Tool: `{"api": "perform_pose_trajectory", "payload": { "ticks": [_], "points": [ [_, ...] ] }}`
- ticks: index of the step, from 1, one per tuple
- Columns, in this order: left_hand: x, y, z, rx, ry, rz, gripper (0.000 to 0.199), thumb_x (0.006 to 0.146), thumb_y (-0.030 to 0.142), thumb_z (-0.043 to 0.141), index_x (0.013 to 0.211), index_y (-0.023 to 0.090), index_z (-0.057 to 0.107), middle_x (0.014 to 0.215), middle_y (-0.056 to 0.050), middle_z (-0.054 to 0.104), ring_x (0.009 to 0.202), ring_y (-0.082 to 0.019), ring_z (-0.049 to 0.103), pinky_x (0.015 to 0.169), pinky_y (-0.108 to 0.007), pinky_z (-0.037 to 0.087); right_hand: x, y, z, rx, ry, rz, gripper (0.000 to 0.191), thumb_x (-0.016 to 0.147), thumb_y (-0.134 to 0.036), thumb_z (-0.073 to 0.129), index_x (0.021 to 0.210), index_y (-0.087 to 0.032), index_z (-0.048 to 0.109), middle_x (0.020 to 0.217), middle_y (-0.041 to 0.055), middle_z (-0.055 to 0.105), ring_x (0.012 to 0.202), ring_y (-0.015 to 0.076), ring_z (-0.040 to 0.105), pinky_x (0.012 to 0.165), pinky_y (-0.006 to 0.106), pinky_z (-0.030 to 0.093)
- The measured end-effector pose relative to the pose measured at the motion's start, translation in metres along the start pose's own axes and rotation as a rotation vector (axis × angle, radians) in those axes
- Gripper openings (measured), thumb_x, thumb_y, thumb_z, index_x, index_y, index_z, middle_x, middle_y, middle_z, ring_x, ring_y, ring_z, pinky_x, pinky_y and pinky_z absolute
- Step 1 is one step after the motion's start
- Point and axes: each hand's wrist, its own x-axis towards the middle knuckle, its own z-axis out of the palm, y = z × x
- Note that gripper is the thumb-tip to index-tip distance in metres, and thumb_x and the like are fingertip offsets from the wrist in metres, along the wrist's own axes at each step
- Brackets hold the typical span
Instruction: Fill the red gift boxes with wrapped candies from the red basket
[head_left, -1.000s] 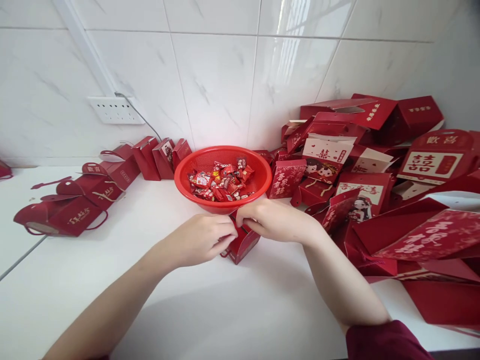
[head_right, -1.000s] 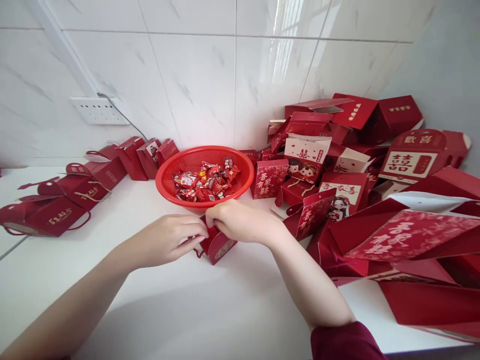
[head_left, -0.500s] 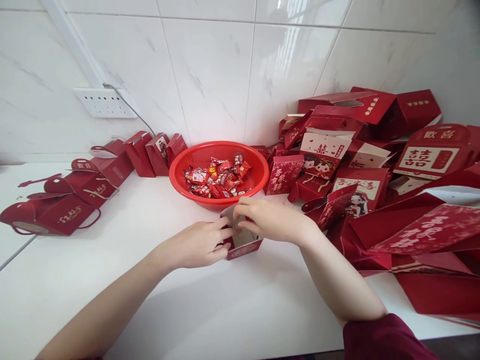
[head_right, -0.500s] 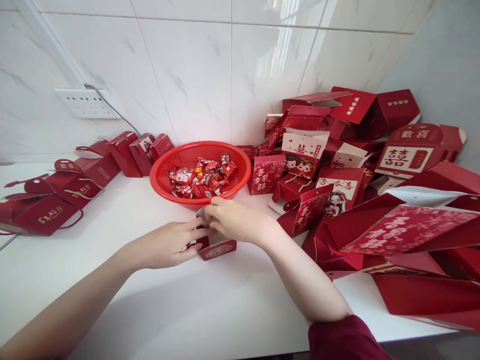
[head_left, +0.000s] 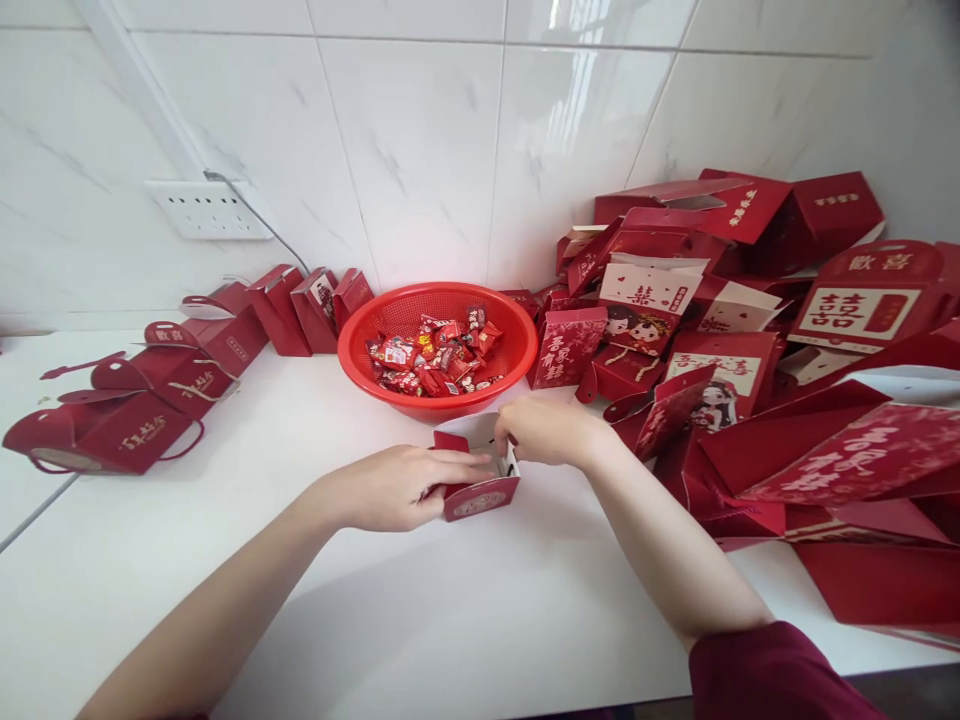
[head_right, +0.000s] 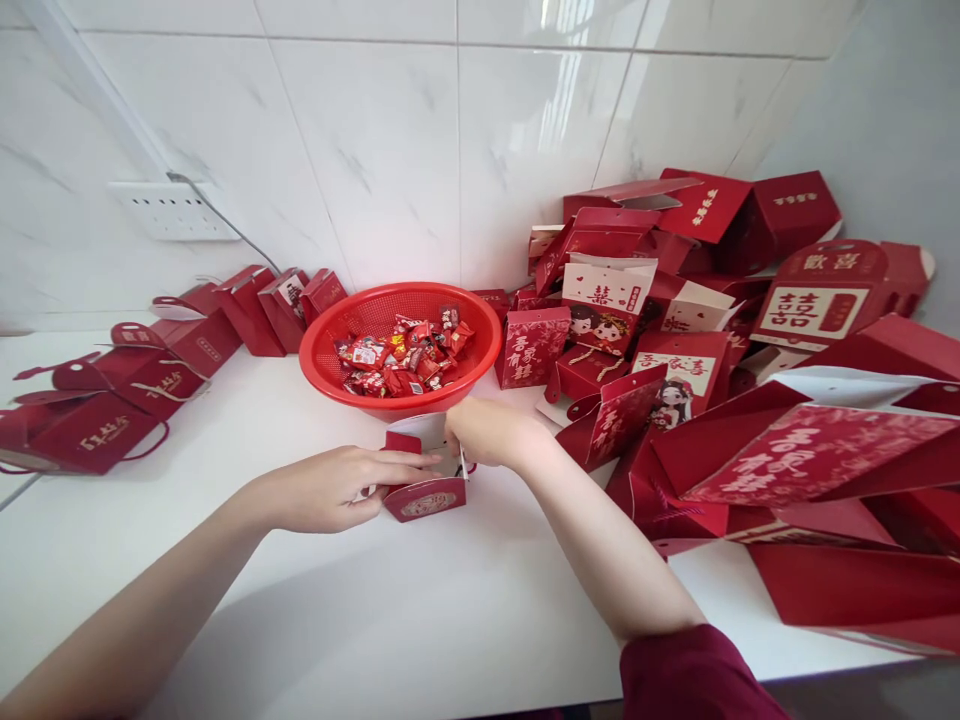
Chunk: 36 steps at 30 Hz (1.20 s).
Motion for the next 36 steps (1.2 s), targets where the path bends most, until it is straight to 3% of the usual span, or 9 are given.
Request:
{"api": "perform_pose_trajectory", "payload": {
  "ticks": [7, 12, 17, 20, 23, 25, 29, 33, 36],
  "points": [
    [-0.002, 0.008, 0.002, 0.023, -0.015, -0.012, 0.047, 0.084, 0.007, 0.045, 0.124, 0.027, 0.060, 0.114, -0.001, 0.068, 0.096, -0.019, 0.065, 0.077, -0.026, 0.048, 0.007, 0.004, 0.006, 0.012, 0.028, -0.023, 0.039, 0.072, 0.001, 0.055, 0.089, -0.022, 0.080, 0.088, 0.0029, 0.077, 0.074, 0.0178, 0.068, 0.057, 0.024, 0.038],
    [-0.007, 0.015, 0.006, 0.150, -0.002, -0.012, 0.059, 0.081, 0.007, 0.049, 0.134, 0.032, 0.051, 0.117, -0.001, 0.062, 0.079, -0.016, 0.063, 0.071, -0.027, 0.046, 0.005, 0.001, 0.005, 0.044, -0.003, -0.061, 0.038, 0.073, 0.000, 0.055, 0.090, -0.023, 0.081, 0.086, 0.0030, 0.078, 0.075, 0.0171, 0.068, 0.058, 0.022, 0.040],
    [-0.019, 0.023, 0.001, 0.323, 0.091, -0.029, 0.044, 0.090, 0.012, 0.048, 0.128, 0.031, 0.057, 0.116, -0.004, 0.060, 0.076, -0.017, 0.061, 0.067, -0.029, 0.044, 0.003, -0.001, 0.004, 0.072, -0.025, -0.071, 0.035, 0.073, -0.003, 0.057, 0.089, -0.024, 0.080, 0.085, 0.0020, 0.078, 0.071, 0.0164, 0.067, 0.053, 0.022, 0.037],
    [-0.026, 0.022, -0.007, 0.392, 0.174, -0.044, 0.024, 0.096, 0.024, 0.048, 0.110, 0.027, 0.067, 0.094, -0.004, 0.063, 0.079, -0.019, 0.058, 0.072, -0.032, 0.042, 0.003, 0.000, 0.004, 0.086, -0.022, -0.055, 0.030, 0.073, -0.006, 0.060, 0.089, -0.022, 0.080, 0.088, 0.0039, 0.077, 0.072, 0.0171, 0.067, 0.053, 0.021, 0.037],
    [-0.027, 0.016, -0.011, 0.329, 0.227, -0.111, 0.031, 0.101, 0.030, 0.041, 0.089, 0.023, 0.070, 0.077, -0.002, 0.060, 0.076, -0.018, 0.057, 0.073, -0.031, 0.042, 0.004, 0.001, 0.004, 0.098, -0.021, -0.046, 0.029, 0.073, -0.007, 0.060, 0.088, -0.022, 0.079, 0.091, 0.0045, 0.077, 0.075, 0.0178, 0.067, 0.055, 0.021, 0.038],
    [-0.026, 0.012, -0.011, 0.244, 0.238, -0.214, 0.029, 0.100, 0.033, 0.042, 0.094, 0.023, 0.068, 0.084, -0.001, 0.062, 0.073, -0.016, 0.059, 0.068, -0.029, 0.042, 0.004, 0.001, 0.004, 0.102, -0.025, -0.049, 0.030, 0.073, -0.006, 0.059, 0.088, -0.023, 0.079, 0.090, 0.0039, 0.077, 0.075, 0.0178, 0.067, 0.055, 0.022, 0.039],
    [-0.022, 0.008, -0.007, 0.140, 0.126, -0.374, 0.023, 0.094, 0.041, 0.053, 0.105, 0.025, 0.065, 0.100, -0.001, 0.060, 0.062, -0.013, 0.060, 0.061, -0.027, 0.043, 0.006, -0.001, 0.004, 0.107, -0.029, -0.058, 0.032, 0.072, -0.004, 0.059, 0.088, -0.023, 0.079, 0.089, 0.0024, 0.078, 0.076, 0.0176, 0.067, 0.058, 0.022, 0.040],
    [-0.025, 0.009, -0.003, 0.163, 0.128, -0.401, 0.028, 0.094, 0.043, 0.051, 0.111, 0.025, 0.063, 0.104, -0.002, 0.060, 0.065, -0.014, 0.062, 0.064, -0.029, 0.048, 0.008, -0.002, 0.007, 0.121, -0.031, -0.058, 0.031, 0.073, -0.005, 0.060, 0.088, -0.024, 0.079, 0.086, 0.0010, 0.077, 0.076, 0.0176, 0.068, 0.061, 0.022, 0.042],
    [-0.031, 0.006, 0.007, 0.205, 0.194, -0.378, 0.037, 0.094, 0.047, 0.050, 0.122, 0.025, 0.062, 0.119, -0.007, 0.057, 0.082, -0.019, 0.065, 0.072, -0.032, 0.052, 0.004, -0.003, 0.013, 0.133, 0.002, -0.033, 0.032, 0.081, -0.008, 0.056, 0.100, -0.021, 0.077, 0.097, 0.0047, 0.076, 0.084, 0.0198, 0.068, 0.071, 0.025, 0.047]
  ]
}}
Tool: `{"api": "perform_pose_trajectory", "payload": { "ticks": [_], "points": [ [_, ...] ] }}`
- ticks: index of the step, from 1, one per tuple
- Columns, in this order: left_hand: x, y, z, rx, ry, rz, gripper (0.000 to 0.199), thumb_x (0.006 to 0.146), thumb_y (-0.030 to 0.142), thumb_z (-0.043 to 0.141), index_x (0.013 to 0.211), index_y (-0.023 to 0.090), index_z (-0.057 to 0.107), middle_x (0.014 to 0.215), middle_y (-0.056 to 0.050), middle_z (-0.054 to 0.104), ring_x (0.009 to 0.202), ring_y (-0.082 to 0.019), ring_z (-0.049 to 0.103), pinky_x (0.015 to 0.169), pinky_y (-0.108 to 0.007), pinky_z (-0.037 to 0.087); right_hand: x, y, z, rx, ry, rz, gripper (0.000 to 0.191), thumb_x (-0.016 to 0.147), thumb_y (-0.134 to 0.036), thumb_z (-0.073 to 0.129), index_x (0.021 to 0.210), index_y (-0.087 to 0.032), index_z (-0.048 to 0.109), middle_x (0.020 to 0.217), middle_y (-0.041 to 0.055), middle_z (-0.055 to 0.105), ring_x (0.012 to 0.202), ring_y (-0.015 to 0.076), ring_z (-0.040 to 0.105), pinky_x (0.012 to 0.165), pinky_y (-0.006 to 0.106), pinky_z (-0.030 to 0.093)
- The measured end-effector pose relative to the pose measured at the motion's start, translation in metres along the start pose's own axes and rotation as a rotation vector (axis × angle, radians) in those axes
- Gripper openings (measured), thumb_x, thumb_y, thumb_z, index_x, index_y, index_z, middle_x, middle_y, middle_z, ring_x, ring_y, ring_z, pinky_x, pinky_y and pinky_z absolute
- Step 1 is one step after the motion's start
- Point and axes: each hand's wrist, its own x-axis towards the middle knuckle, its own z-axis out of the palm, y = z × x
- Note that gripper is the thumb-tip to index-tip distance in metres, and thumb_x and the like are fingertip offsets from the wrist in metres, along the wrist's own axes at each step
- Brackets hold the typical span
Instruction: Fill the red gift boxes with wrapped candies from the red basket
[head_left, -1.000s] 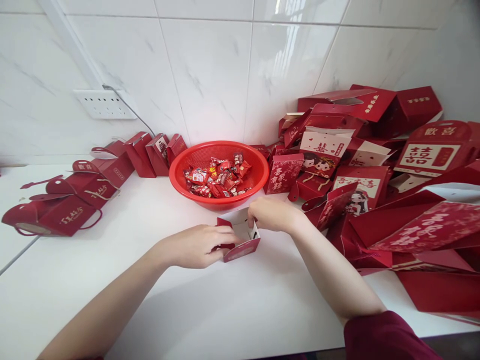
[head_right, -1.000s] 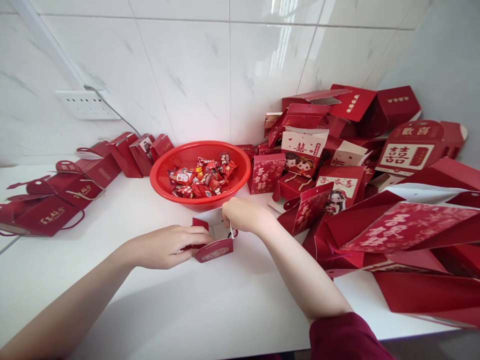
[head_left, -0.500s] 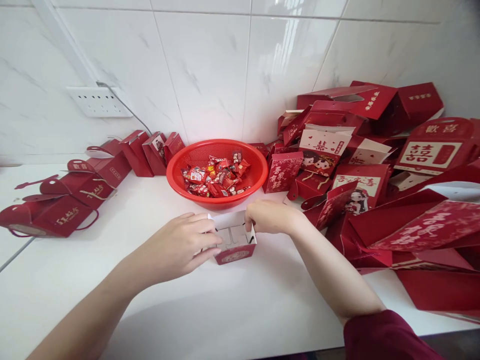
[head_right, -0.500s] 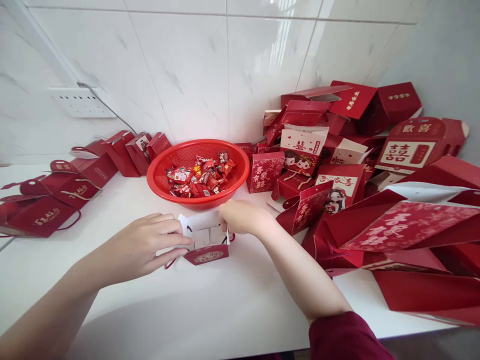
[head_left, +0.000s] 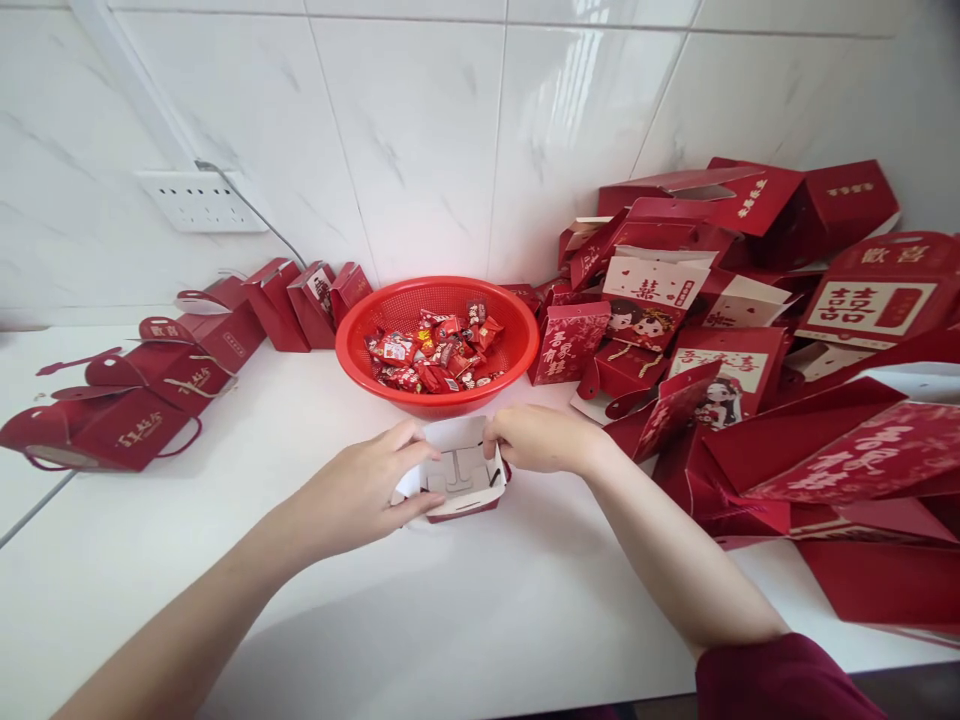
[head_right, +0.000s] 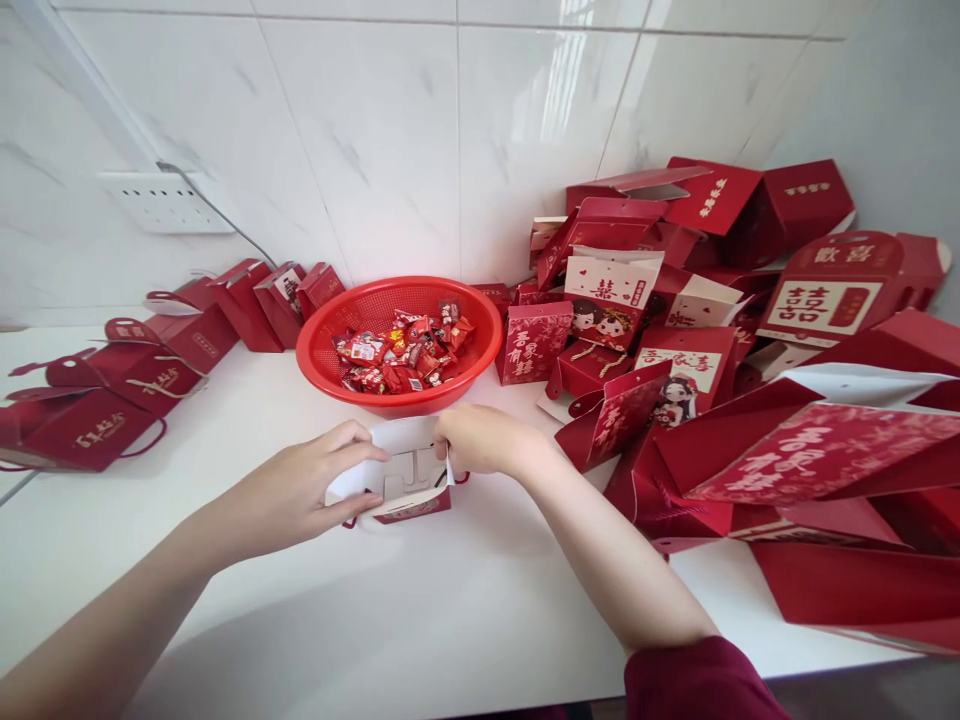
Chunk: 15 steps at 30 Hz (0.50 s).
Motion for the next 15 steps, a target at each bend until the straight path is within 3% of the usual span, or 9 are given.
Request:
{"api": "perform_pose_trajectory", "payload": {
  "ticks": [4, 7, 10, 12, 15],
  "points": [
    [-0.007, -0.012, 0.031, 0.045, 0.237, 0.026, 0.049, 0.095, 0.045, 0.051, 0.139, 0.022, 0.049, 0.142, -0.013, 0.046, 0.126, -0.031, 0.049, 0.103, -0.045, 0.045, -0.015, -0.003, 0.016, 0.092, 0.174, -0.007, 0.043, 0.098, -0.019, 0.037, 0.136, -0.018, 0.058, 0.139, 0.0144, 0.056, 0.118, 0.0245, 0.060, 0.098, 0.036, 0.047],
    [-0.009, -0.018, 0.059, -0.013, 0.372, -0.001, 0.058, 0.098, 0.036, 0.048, 0.151, 0.023, 0.029, 0.154, -0.013, 0.033, 0.143, -0.032, 0.030, 0.115, -0.050, 0.031, -0.026, -0.005, 0.029, 0.239, 0.314, -0.050, 0.053, 0.103, -0.041, 0.034, 0.149, -0.017, 0.042, 0.159, 0.0152, 0.031, 0.147, 0.0273, 0.028, 0.118, 0.046, 0.028],
    [-0.011, -0.014, 0.080, -0.189, 0.401, -0.021, 0.053, 0.099, 0.032, 0.044, 0.148, 0.024, 0.026, 0.162, -0.013, 0.018, 0.151, -0.032, 0.014, 0.119, -0.055, 0.020, -0.034, -0.004, 0.040, 0.307, 0.286, -0.128, 0.072, 0.095, -0.060, 0.045, 0.153, -0.018, 0.034, 0.165, 0.0137, 0.009, 0.153, 0.0280, 0.006, 0.122, 0.049, 0.014],
    [-0.012, -0.008, 0.088, -0.403, 0.372, 0.000, 0.045, 0.099, 0.033, 0.045, 0.140, 0.023, 0.030, 0.162, -0.015, 0.017, 0.151, -0.032, 0.014, 0.118, -0.056, 0.022, -0.037, -0.002, 0.048, 0.305, 0.276, -0.210, 0.086, 0.086, -0.065, 0.057, 0.154, -0.019, 0.029, 0.166, 0.0138, 0.000, 0.153, 0.0282, 0.001, 0.123, 0.050, 0.011],
    [-0.010, 0.000, 0.098, -0.740, 0.377, 0.059, 0.043, 0.094, 0.038, 0.052, 0.130, 0.024, 0.033, 0.152, -0.016, 0.029, 0.142, -0.032, 0.032, 0.111, -0.053, 0.035, -0.037, 0.002, 0.060, 0.350, 0.315, -0.319, 0.104, 0.072, -0.063, 0.074, 0.155, -0.023, 0.026, 0.166, 0.0137, -0.002, 0.153, 0.0290, 0.005, 0.122, 0.048, 0.016]
  ]
}}
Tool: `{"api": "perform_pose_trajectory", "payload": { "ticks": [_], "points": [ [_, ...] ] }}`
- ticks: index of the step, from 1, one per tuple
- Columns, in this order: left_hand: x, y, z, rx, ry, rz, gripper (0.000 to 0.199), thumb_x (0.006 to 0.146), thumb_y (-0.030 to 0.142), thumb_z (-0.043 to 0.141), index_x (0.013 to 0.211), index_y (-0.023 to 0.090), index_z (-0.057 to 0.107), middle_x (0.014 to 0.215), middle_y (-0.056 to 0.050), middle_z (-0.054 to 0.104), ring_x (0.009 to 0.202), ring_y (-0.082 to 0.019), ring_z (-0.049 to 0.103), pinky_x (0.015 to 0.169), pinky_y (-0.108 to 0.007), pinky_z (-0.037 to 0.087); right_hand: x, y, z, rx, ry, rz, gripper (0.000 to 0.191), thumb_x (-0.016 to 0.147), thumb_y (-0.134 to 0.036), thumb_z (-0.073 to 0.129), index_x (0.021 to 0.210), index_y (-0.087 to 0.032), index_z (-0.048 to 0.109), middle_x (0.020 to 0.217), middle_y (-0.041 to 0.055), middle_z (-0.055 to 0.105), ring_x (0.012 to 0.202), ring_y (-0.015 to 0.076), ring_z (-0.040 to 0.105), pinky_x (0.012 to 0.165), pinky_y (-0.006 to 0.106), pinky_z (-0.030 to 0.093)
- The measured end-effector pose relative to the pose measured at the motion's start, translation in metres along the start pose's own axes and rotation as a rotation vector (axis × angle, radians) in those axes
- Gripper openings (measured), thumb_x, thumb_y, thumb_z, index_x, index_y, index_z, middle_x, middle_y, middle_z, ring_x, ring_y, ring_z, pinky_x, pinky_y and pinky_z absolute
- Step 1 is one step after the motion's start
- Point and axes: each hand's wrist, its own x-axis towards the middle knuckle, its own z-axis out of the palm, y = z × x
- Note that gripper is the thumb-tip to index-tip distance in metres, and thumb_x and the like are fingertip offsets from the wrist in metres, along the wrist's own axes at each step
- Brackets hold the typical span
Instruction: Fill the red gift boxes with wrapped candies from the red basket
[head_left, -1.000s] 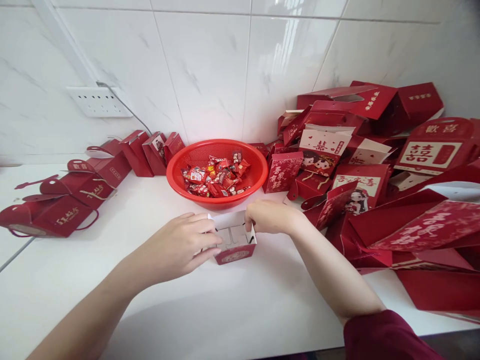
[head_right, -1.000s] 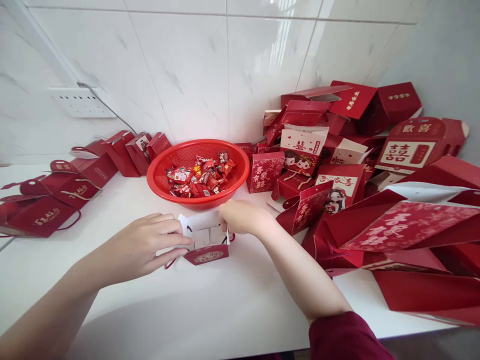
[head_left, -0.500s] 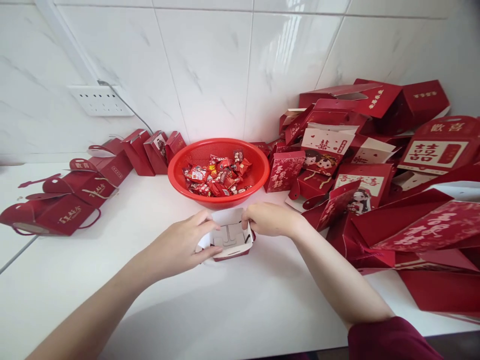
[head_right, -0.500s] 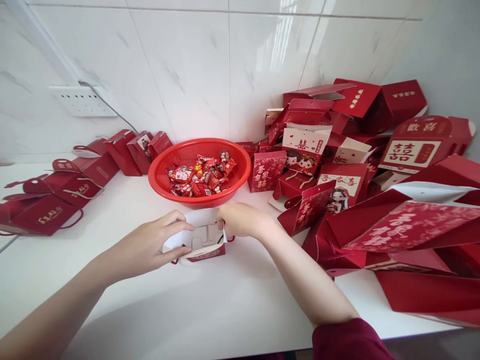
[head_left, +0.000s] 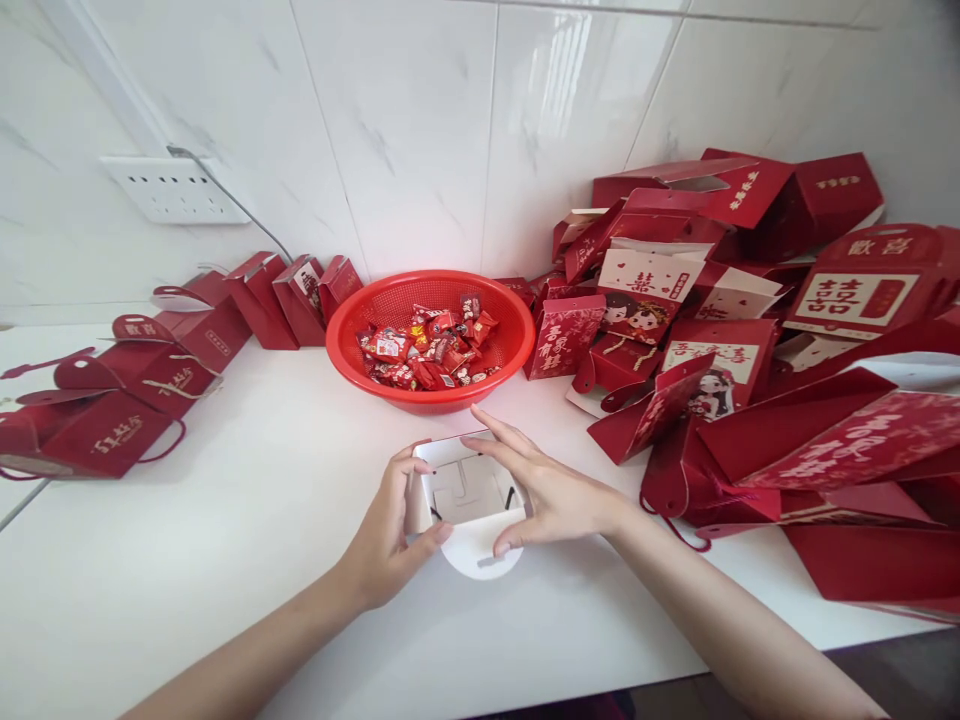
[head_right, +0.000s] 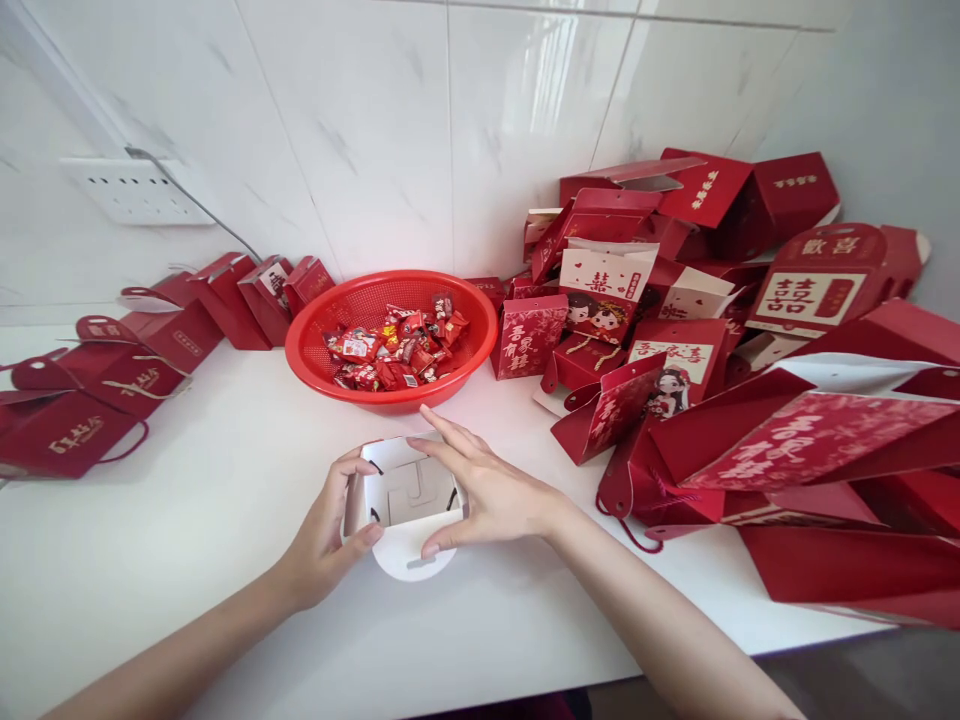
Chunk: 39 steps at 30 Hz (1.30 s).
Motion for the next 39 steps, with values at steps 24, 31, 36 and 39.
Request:
{"api": "perform_pose_trajectory", "payload": {
  "ticks": [24, 31, 36, 39],
  "points": [
    [0.012, -0.019, 0.013, 0.290, 0.032, 0.149, 0.101, 0.081, 0.055, 0.063, 0.157, 0.023, 0.005, 0.144, -0.019, 0.031, 0.132, -0.038, 0.037, 0.109, -0.056, 0.035, -0.004, 0.029, 0.027, 0.127, 0.265, -0.041, 0.117, 0.057, -0.057, 0.088, 0.150, -0.022, 0.026, 0.154, 0.0182, 0.026, 0.149, 0.0345, 0.016, 0.120, 0.049, 0.024],
    [0.008, -0.003, 0.009, 0.533, 0.027, 0.093, 0.096, 0.089, 0.045, 0.059, 0.158, 0.025, -0.003, 0.154, -0.020, 0.018, 0.142, -0.039, 0.025, 0.113, -0.057, 0.029, 0.000, 0.038, 0.038, 0.237, 0.325, 0.042, 0.129, 0.055, -0.056, 0.088, 0.156, -0.026, 0.013, 0.135, 0.0136, 0.040, 0.127, 0.0293, 0.045, 0.111, 0.045, 0.037],
    [0.034, 0.006, 0.001, 0.165, 0.016, 0.151, 0.115, 0.075, 0.048, 0.077, 0.158, 0.027, 0.000, 0.149, -0.017, 0.031, 0.138, -0.036, 0.036, 0.111, -0.054, 0.036, 0.007, 0.030, 0.036, 0.198, 0.419, 0.001, 0.135, 0.054, -0.061, 0.087, 0.158, -0.030, 0.006, 0.136, 0.0134, 0.038, 0.127, 0.0322, 0.043, 0.110, 0.049, 0.036],
    [0.047, -0.004, 0.004, 0.068, 0.060, 0.234, 0.112, 0.074, 0.048, 0.078, 0.157, 0.025, 0.007, 0.145, -0.016, 0.036, 0.135, -0.035, 0.039, 0.113, -0.054, 0.034, 0.010, 0.034, 0.038, 0.218, 0.477, 0.023, 0.137, 0.056, -0.062, 0.085, 0.158, -0.027, 0.001, 0.140, 0.0148, 0.036, 0.131, 0.0320, 0.040, 0.114, 0.048, 0.033]
  ]
}}
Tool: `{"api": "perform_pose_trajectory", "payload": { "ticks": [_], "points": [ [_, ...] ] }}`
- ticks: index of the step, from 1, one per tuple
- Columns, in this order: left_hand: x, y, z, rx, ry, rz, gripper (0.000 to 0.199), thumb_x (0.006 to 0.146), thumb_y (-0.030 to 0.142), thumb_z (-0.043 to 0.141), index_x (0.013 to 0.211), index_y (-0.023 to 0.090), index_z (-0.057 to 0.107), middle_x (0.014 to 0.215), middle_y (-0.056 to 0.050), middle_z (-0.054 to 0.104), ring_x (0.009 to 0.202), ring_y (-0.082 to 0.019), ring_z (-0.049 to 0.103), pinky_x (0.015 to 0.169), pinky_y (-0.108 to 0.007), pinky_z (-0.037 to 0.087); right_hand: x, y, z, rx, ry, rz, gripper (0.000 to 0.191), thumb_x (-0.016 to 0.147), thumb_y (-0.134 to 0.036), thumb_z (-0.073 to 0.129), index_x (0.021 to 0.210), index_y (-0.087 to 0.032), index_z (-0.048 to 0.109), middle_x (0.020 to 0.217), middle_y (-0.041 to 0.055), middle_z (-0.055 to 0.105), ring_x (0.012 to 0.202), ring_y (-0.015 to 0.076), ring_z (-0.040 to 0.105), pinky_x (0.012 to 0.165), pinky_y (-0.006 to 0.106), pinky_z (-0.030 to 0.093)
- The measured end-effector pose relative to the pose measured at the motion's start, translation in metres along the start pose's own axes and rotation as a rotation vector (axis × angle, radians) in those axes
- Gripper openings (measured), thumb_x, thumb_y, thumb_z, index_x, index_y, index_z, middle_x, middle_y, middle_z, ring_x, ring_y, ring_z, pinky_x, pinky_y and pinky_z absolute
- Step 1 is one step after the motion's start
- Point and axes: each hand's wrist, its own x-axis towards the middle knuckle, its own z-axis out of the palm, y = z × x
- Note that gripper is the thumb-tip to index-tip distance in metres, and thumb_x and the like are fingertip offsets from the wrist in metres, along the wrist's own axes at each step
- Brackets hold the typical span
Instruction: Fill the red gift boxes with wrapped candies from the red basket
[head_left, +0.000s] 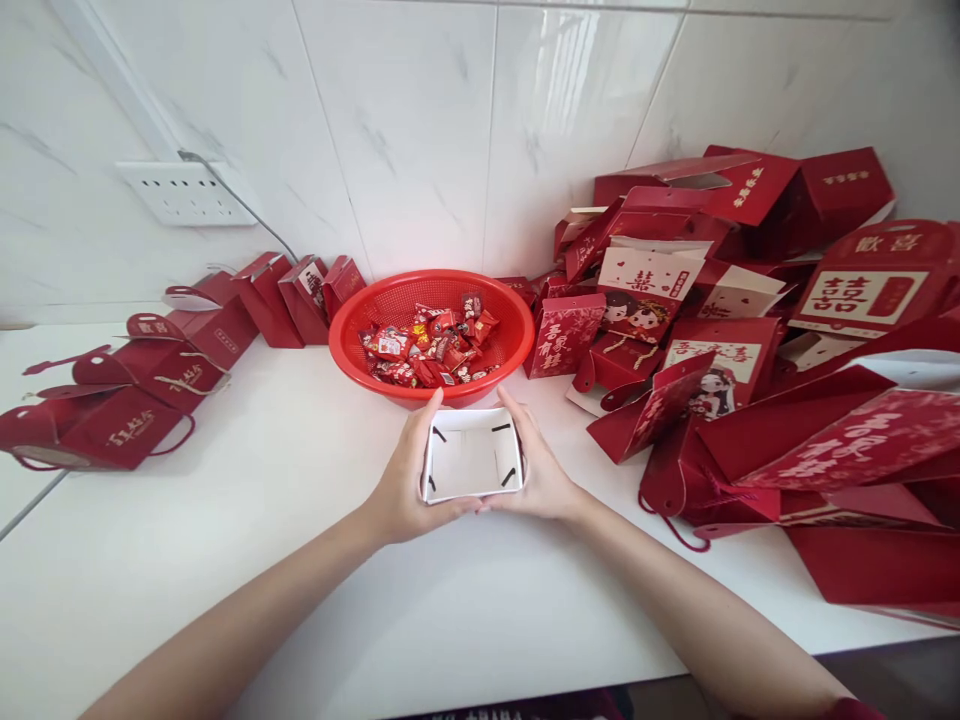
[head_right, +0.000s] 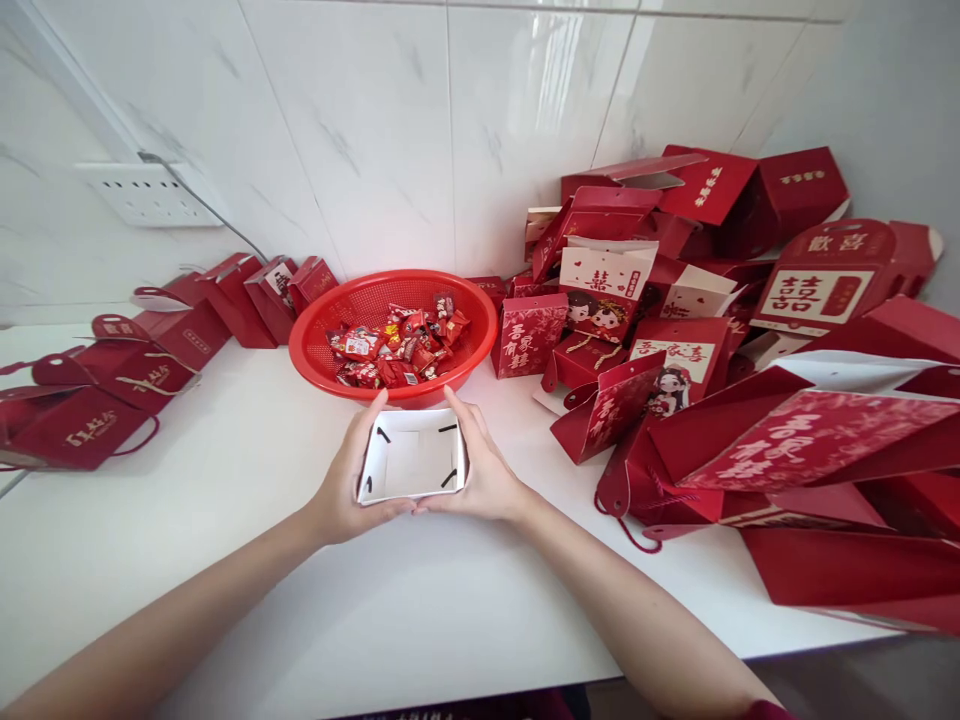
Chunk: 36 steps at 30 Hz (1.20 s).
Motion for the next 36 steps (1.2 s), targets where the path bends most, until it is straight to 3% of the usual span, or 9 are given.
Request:
{"api": "perform_pose_trajectory", "payload": {
  "ticks": [7, 11, 14, 19, 23, 27, 30, 34, 36],
  "points": [
    [-0.010, -0.037, 0.017, -0.225, -0.013, -0.048, 0.109, 0.072, 0.050, 0.078, 0.154, 0.020, 0.014, 0.148, -0.020, 0.033, 0.137, -0.037, 0.039, 0.113, -0.056, 0.034, -0.003, 0.027, 0.006, 0.147, -0.107, 0.094, 0.136, 0.062, -0.053, 0.086, 0.158, -0.024, -0.006, 0.158, 0.0157, 0.022, 0.145, 0.0296, 0.028, 0.119, 0.044, 0.024],
    [-0.006, -0.035, 0.019, -0.459, -0.065, -0.188, 0.117, 0.070, 0.057, 0.078, 0.154, 0.024, 0.004, 0.146, -0.020, 0.039, 0.136, -0.037, 0.043, 0.110, -0.056, 0.039, -0.004, 0.026, 0.009, 0.212, -0.120, 0.106, 0.129, 0.063, -0.051, 0.086, 0.157, -0.023, 0.003, 0.156, 0.0170, 0.027, 0.144, 0.0292, 0.031, 0.117, 0.043, 0.027],
    [-0.001, -0.031, 0.019, -0.553, -0.081, -0.182, 0.105, 0.068, 0.054, 0.080, 0.148, 0.027, 0.017, 0.144, -0.018, 0.041, 0.133, -0.036, 0.046, 0.105, -0.055, 0.044, -0.002, 0.023, 0.010, 0.271, -0.110, 0.085, 0.123, 0.066, -0.050, 0.085, 0.156, -0.025, 0.005, 0.152, 0.0161, 0.033, 0.140, 0.0279, 0.037, 0.115, 0.042, 0.031],
    [0.001, -0.030, 0.017, -0.468, -0.009, -0.105, 0.089, 0.063, 0.037, 0.086, 0.133, 0.023, 0.033, 0.135, -0.016, 0.046, 0.128, -0.035, 0.047, 0.105, -0.055, 0.043, 0.002, 0.024, 0.008, 0.235, -0.132, 0.064, 0.126, 0.061, -0.047, 0.089, 0.154, -0.024, 0.006, 0.148, 0.0179, 0.038, 0.138, 0.0304, 0.039, 0.114, 0.045, 0.031],
    [0.002, -0.036, 0.019, -0.568, -0.010, -0.213, 0.082, 0.066, 0.031, 0.085, 0.129, 0.022, 0.035, 0.134, -0.017, 0.050, 0.126, -0.037, 0.050, 0.101, -0.054, 0.046, 0.005, 0.030, 0.007, 0.236, -0.162, 0.038, 0.113, 0.067, -0.053, 0.083, 0.152, -0.023, 0.015, 0.149, 0.0167, 0.038, 0.138, 0.0294, 0.039, 0.114, 0.044, 0.032],
    [0.004, -0.041, 0.018, -0.600, -0.005, -0.195, 0.083, 0.063, 0.027, 0.087, 0.129, 0.022, 0.037, 0.137, -0.015, 0.049, 0.129, -0.036, 0.048, 0.105, -0.054, 0.042, 0.003, 0.028, -0.007, -0.015, -0.139, -0.075, 0.117, 0.070, -0.075, 0.067, 0.157, -0.023, 0.008, 0.156, 0.0184, 0.028, 0.143, 0.0358, 0.029, 0.116, 0.053, 0.028],
    [0.004, -0.042, 0.016, -0.596, 0.010, -0.204, 0.086, 0.062, 0.025, 0.088, 0.131, 0.023, 0.037, 0.136, -0.015, 0.050, 0.129, -0.037, 0.048, 0.107, -0.055, 0.040, 0.004, 0.008, -0.028, -0.184, 0.015, -0.214, 0.094, 0.083, -0.080, 0.041, 0.156, -0.023, 0.021, 0.153, 0.0168, 0.033, 0.140, 0.0361, 0.032, 0.115, 0.057, 0.027],
    [0.005, -0.043, 0.016, -0.654, -0.040, -0.222, 0.086, 0.065, 0.025, 0.086, 0.134, 0.024, 0.034, 0.141, -0.016, 0.047, 0.132, -0.037, 0.047, 0.109, -0.056, 0.037, 0.033, -0.038, -0.057, -0.304, 0.397, -0.289, 0.031, 0.097, -0.041, 0.050, 0.122, -0.026, 0.062, 0.128, 0.0105, 0.057, 0.123, 0.0274, 0.053, 0.107, 0.048, 0.039],
    [0.005, -0.045, 0.016, -0.669, -0.059, -0.218, 0.088, 0.066, 0.025, 0.085, 0.136, 0.024, 0.031, 0.144, -0.016, 0.045, 0.134, -0.037, 0.045, 0.111, -0.056, 0.035, 0.062, -0.057, -0.064, -0.299, 0.365, -0.253, 0.022, 0.099, -0.032, 0.048, 0.109, -0.024, 0.066, 0.113, 0.0077, 0.066, 0.110, 0.0226, 0.061, 0.100, 0.041, 0.045]
  ]
}}
